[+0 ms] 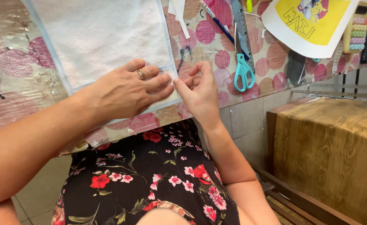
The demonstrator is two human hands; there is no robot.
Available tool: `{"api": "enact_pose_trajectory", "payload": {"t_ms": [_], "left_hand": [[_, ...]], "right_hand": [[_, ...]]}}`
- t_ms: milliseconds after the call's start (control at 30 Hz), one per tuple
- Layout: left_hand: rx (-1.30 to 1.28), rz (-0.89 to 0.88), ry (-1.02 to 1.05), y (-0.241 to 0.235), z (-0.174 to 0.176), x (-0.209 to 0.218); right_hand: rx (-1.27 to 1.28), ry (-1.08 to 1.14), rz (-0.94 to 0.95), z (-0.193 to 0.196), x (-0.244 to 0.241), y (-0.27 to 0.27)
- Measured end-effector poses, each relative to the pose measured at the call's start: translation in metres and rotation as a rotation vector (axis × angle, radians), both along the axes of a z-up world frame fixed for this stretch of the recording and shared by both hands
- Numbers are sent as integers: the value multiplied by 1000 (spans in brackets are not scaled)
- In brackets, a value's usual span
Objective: Measuring, marking, and cutting material to prepare a fabric pouch for finishing
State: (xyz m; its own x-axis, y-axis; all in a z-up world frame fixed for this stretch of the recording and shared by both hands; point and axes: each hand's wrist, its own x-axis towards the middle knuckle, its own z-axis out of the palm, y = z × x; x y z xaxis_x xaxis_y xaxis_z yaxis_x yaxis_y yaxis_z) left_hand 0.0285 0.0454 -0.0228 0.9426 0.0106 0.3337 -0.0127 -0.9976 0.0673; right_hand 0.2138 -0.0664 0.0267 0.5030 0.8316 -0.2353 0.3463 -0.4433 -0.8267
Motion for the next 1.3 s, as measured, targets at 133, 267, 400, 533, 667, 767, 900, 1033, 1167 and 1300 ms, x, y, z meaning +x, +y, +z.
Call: {"api": "enact_pose_trajectory", "payload": {"t_ms": [133,267,400,533,667,767,900,1033,1167,1300], "left_hand": [[2,-13,31,0,-2,2],[5,-1,-11,0,-3,2],[-88,-1,45,-1,-14,4],[-4,28,44,-4,-14,5],[51,40,101,-6,-19,7],[30,48,88,-7,-25,8],[-221,24,156,-6,-22,9],[-505,-1,32,1,15,0],[-290,212,-79,8,76,-44],[139,693,-132,2,110,-127]], "right_hand": [[-43,-52,11,3,0,2],[-30,5,32,-1,3,3],[-40,-3,45,-3,5,6],[-1,84,94,-11,15,5],[-101,76,156,-6,19,-1],[-106,199,193,-11,26,-6],[-150,364,222,-11,47,-4],[103,139,236,45,47,29],[398,24,419,75,26,77],[536,-295,851,108,-25,134]]}}
